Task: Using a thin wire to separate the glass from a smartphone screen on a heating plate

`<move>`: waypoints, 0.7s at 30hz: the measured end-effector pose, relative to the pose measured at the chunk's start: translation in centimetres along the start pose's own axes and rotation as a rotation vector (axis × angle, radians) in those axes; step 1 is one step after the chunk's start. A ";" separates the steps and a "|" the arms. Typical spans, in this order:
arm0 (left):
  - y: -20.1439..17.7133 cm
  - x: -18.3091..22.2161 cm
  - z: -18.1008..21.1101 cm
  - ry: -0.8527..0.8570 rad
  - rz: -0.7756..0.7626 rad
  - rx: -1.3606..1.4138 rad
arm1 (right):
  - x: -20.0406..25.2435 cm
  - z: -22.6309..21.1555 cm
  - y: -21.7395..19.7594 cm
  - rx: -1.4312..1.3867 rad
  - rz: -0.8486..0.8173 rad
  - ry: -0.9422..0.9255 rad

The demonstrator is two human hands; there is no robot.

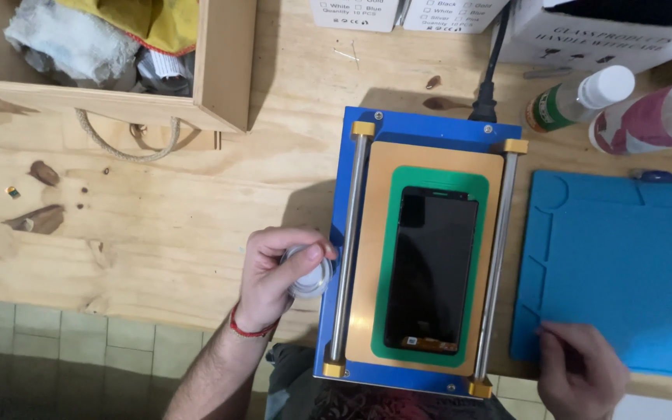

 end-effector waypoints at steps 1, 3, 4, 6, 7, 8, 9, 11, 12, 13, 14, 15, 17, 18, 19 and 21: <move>0.0 0.0 0.1 -0.003 -0.005 -0.001 | 0.2 0.3 0.2 0.002 0.002 0.005; 0.1 0.0 0.4 -0.009 -0.021 0.001 | 0.3 0.4 0.3 -0.034 0.052 -0.068; 0.1 -0.2 0.4 -0.014 -0.025 0.000 | 0.0 0.3 0.3 -0.031 0.053 -0.062; 0.0 -0.3 0.2 -0.085 0.019 -0.075 | -0.8 0.4 0.3 -0.030 0.026 0.009; 0.0 -0.4 0.1 -0.092 0.019 -0.077 | -0.7 1.1 0.6 -0.028 0.022 0.014; 0.0 -0.4 0.2 -0.049 0.016 -0.079 | -0.5 2.0 0.8 -0.049 0.032 0.068; 0.1 -0.3 0.4 -0.006 0.012 -0.082 | -0.3 2.8 0.9 -0.070 0.043 0.122; -0.1 -0.2 0.4 -0.004 0.017 -0.107 | -0.2 3.2 0.9 -0.072 0.019 0.185; 0.0 -0.4 0.4 0.012 0.021 -0.124 | -0.4 3.6 0.9 -0.074 0.005 0.236; 0.0 -0.2 0.4 0.012 0.015 -0.123 | -0.5 3.7 0.7 -0.072 0.010 0.239; 0.0 -0.2 0.4 0.064 0.015 -0.154 | -0.6 4.1 0.7 -0.114 -0.013 0.312; -0.1 -0.2 0.4 0.116 0.015 -0.185 | -0.7 4.5 0.7 -0.156 -0.038 0.384; 0.0 -0.2 0.4 0.125 0.013 -0.208 | -1.0 5.7 0.3 -0.179 -0.093 0.421; 0.0 -0.1 0.5 0.142 0.014 -0.233 | -1.0 6.3 0.2 -0.209 -0.149 0.452; 0.1 0.1 0.5 0.132 0.013 -0.232 | -1.3 6.4 -0.4 -0.203 -0.152 0.460; 0.3 -0.1 0.9 0.109 0.048 -0.309 | -2.2 6.4 -0.6 -0.269 -0.311 0.501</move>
Point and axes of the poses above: each hand's wrist, its own x-axis away from the middle knuckle, its own y-axis out of the palm, z = x × y, the point moved 4 cm from there along -x, towards the middle knuckle, and after that the axes turned 14 degrees about z, right-handed, at the moved point
